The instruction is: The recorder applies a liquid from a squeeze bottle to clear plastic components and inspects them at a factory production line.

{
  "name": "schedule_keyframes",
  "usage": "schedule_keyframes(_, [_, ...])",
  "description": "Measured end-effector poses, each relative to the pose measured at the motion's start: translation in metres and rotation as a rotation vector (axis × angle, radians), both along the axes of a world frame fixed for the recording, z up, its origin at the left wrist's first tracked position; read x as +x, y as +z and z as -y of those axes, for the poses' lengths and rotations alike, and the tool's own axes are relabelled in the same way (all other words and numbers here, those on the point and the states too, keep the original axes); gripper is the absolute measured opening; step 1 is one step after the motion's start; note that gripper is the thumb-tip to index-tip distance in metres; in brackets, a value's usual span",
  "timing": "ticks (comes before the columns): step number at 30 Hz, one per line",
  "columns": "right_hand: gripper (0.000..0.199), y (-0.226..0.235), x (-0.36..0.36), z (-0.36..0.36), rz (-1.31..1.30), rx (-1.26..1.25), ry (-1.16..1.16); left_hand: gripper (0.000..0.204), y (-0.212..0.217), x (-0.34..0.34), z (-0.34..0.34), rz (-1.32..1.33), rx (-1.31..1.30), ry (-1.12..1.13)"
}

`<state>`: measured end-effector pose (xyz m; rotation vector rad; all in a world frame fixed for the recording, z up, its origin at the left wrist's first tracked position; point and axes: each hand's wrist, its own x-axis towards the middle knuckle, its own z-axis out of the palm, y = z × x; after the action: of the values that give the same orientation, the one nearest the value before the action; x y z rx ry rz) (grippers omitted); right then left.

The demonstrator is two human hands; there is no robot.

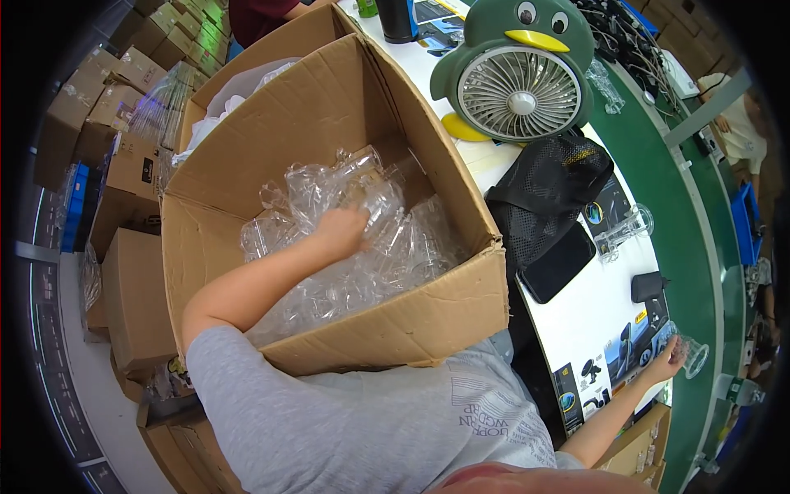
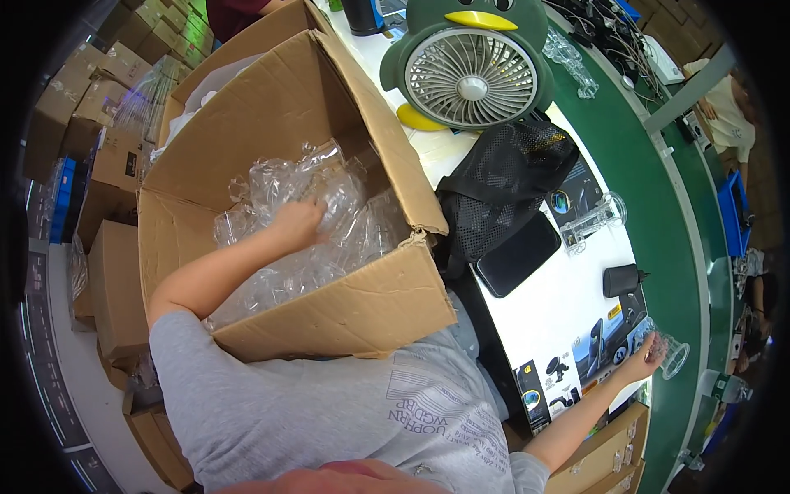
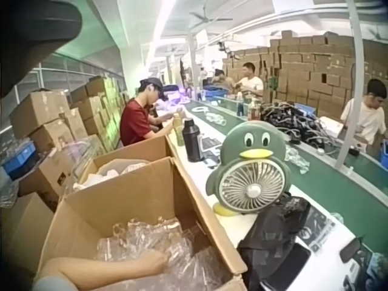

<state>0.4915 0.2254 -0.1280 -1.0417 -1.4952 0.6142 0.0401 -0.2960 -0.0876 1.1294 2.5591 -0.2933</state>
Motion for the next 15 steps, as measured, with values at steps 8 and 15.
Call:
schedule_keyframes(8, [0.028,0.003,-0.004,0.004,-0.007,-0.010,0.004,0.027,-0.006,-0.053,0.020,-0.395,0.094,0.008])
schedule_keyframes(15, [0.025,0.003,-0.001,0.002,-0.024,0.000,-0.003,0.014,0.046,-0.062,0.001,-0.196,-0.118,0.152])
